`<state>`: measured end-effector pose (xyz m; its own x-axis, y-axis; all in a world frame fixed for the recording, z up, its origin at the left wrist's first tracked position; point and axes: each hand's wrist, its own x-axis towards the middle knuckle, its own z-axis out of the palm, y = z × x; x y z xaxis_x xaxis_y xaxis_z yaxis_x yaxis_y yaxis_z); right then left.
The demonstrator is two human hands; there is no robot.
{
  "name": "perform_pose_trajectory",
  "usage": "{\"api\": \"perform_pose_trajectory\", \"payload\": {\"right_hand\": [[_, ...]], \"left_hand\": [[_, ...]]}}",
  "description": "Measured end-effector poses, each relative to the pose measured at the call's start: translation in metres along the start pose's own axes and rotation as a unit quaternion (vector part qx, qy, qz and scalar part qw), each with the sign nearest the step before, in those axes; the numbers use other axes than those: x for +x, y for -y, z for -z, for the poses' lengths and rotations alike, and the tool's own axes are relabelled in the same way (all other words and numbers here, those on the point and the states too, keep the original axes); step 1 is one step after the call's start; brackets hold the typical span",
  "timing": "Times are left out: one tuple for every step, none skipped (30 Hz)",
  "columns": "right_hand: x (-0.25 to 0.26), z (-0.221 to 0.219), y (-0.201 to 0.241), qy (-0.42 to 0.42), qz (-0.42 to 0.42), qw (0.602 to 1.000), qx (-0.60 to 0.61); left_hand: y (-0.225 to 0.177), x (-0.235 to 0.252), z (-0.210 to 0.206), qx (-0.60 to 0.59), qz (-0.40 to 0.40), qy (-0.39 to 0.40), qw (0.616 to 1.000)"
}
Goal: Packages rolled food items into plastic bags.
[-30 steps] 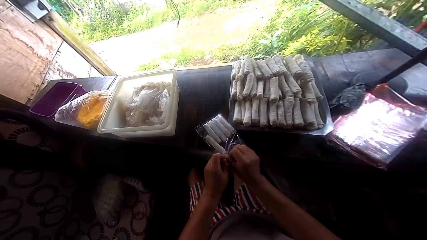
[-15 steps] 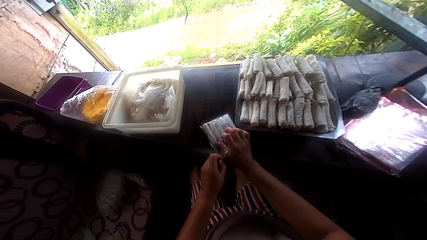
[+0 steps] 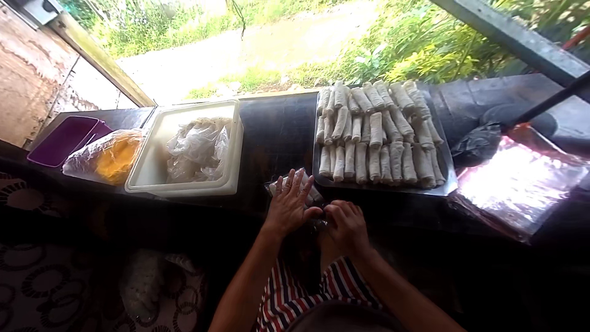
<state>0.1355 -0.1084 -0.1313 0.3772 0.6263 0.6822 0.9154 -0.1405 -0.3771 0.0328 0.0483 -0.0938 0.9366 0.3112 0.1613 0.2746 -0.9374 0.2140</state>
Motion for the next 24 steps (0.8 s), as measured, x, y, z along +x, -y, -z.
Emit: {"api": "perform_pose_trajectory", "payload": {"right_hand": [[0.000, 0.000, -0.002, -0.001, 0.002, 1.000, 0.002], [0.000, 0.000, -0.003, -0.002, 0.004, 1.000, 0.005], [0.001, 0.000, -0.003, -0.001, 0.005, 1.000, 0.010], [0.000, 0.000, -0.004, 0.003, 0.005, 1.000, 0.015], [0.000, 0.001, -0.004, 0.009, 0.006, 1.000, 0.018], [0.000, 0.001, -0.004, 0.014, 0.007, 1.000, 0.022], [0.001, 0.001, -0.004, 0.018, 0.012, 0.999, 0.025], [0.001, 0.002, -0.004, 0.023, 0.017, 0.999, 0.028], [0.001, 0.002, -0.004, 0.028, 0.020, 0.999, 0.033], [0.000, 0.004, -0.004, 0.032, 0.020, 0.998, 0.041], [-0.002, 0.006, -0.004, 0.038, 0.018, 0.998, 0.047], [-0.004, 0.009, -0.005, 0.042, 0.015, 0.998, 0.048], [-0.004, 0.011, -0.005, 0.046, 0.011, 0.998, 0.048], [-0.005, 0.012, -0.005, 0.047, 0.010, 0.998, 0.046], [-0.005, 0.013, -0.004, 0.048, 0.011, 0.998, 0.047], [-0.005, 0.014, -0.004, 0.052, 0.016, 0.997, 0.048], [-0.005, 0.015, -0.004, 0.061, 0.021, 0.997, 0.053], [-0.005, 0.017, -0.005, 0.072, 0.029, 0.995, 0.062], [-0.004, 0.019, -0.007, 0.085, 0.038, 0.993, 0.073], [-0.004, 0.021, -0.010, 0.096, 0.047, 0.991, 0.084], [-0.005, 0.023, -0.013, 0.106, 0.053, 0.988, 0.097], [-0.006, 0.026, -0.016, 0.114, 0.057, 0.985, 0.113], [-0.007, 0.029, -0.019, 0.125, 0.057, 0.982, 0.129], [-0.008, 0.034, -0.023, 0.138, 0.054, 0.978, 0.149]], "left_hand": [[0.001, 0.003, -0.001, 0.003, -0.004, 0.014, 1.000], [0.002, 0.004, 0.001, 0.001, -0.005, 0.031, 1.000], [0.002, 0.005, 0.003, 0.001, -0.003, 0.050, 0.999], [0.002, 0.005, 0.005, -0.001, 0.001, 0.070, 0.998], [0.001, 0.005, 0.006, -0.001, 0.005, 0.085, 0.996], [0.001, 0.006, 0.008, -0.001, 0.008, 0.098, 0.995], [0.002, 0.007, 0.010, 0.000, 0.010, 0.110, 0.994], [0.003, 0.007, 0.012, -0.001, 0.008, 0.114, 0.993], [0.005, 0.006, 0.012, -0.008, 0.003, 0.104, 0.995], [0.007, 0.002, 0.010, -0.019, -0.008, 0.079, 0.997], [0.005, -0.003, 0.009, -0.036, -0.019, 0.054, 0.998], [-0.001, -0.010, 0.008, -0.054, -0.031, 0.022, 0.998], [-0.012, -0.019, 0.008, -0.060, -0.046, -0.009, 0.997], [-0.025, -0.029, 0.008, -0.057, -0.059, -0.027, 0.996], [-0.038, -0.038, 0.004, -0.043, -0.073, -0.047, 0.995], [-0.048, -0.047, -0.004, -0.012, -0.080, -0.072, 0.994], [-0.052, -0.053, -0.014, 0.036, -0.080, -0.117, 0.989], [-0.050, -0.055, -0.024, 0.079, -0.075, -0.179, 0.978], [-0.045, -0.054, -0.031, 0.099, -0.068, -0.240, 0.963], [-0.040, -0.054, -0.033, 0.087, -0.063, -0.279, 0.954], [-0.037, -0.054, -0.031, 0.058, -0.059, -0.299, 0.951], [-0.035, -0.055, -0.026, 0.021, -0.049, -0.306, 0.950], [-0.035, -0.057, -0.018, -0.016, -0.031, -0.310, 0.950], [-0.037, -0.060, -0.009, -0.049, -0.005, -0.312, 0.949]]}}
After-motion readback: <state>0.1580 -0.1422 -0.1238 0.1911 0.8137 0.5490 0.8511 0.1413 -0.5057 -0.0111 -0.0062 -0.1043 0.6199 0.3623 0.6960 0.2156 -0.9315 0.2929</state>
